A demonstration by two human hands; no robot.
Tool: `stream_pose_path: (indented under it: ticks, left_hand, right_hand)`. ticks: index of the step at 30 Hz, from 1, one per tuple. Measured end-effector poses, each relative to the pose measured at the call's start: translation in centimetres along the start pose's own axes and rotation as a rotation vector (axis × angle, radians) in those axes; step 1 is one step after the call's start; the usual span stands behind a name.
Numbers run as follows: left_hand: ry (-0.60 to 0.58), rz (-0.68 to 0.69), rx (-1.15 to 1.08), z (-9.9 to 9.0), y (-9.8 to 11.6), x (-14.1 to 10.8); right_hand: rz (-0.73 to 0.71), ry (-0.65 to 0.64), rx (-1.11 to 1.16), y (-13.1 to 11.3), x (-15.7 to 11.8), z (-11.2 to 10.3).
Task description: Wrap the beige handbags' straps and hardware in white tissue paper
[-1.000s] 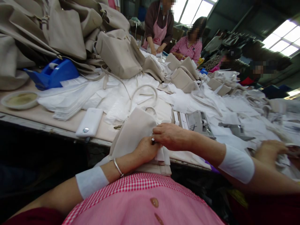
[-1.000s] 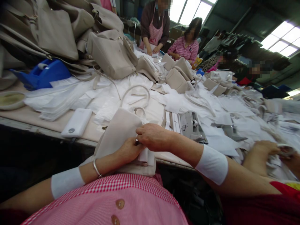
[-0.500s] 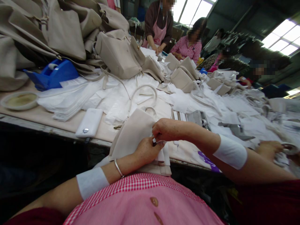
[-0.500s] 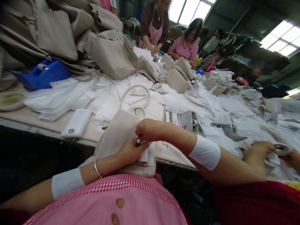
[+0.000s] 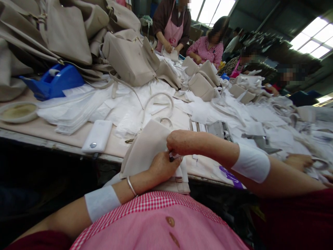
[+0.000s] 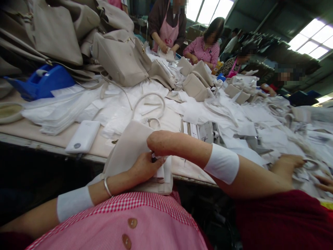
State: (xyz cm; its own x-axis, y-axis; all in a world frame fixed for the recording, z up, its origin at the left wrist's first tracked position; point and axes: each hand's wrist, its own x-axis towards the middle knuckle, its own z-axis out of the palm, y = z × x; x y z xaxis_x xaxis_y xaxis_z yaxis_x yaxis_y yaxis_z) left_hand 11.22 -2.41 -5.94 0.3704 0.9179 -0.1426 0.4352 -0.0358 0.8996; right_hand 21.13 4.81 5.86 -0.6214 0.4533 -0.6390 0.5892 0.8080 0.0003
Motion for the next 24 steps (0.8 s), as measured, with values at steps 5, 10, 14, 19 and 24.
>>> stream_pose_path:
  ticks: [5,10,14,19,24]
  left_hand:
    - [-0.002,-0.028,-0.011,0.0,0.1,0.2]
    - [-0.016,-0.055,0.046,-0.3,0.5,0.4]
    - [-0.059,-0.051,0.066,-0.8,0.8,0.8]
    - [-0.129,-0.025,-0.015,-1.3,1.4,0.9]
    - [-0.109,0.060,-0.045,-1.0,1.1,0.7]
  right_hand:
    - [-0.045,0.018,-0.047,0.4,-0.5,0.7]
    - [-0.081,0.178,-0.038,0.3,-1.5,2.6]
    - [-0.128,0.317,-0.099,-0.2,-2.0,4.2]
    - [-0.132,0.435,-0.187,-0.4,-2.2,5.6]
    - [-0.146,0.581,-0.226,-0.2,-2.5,7.1]
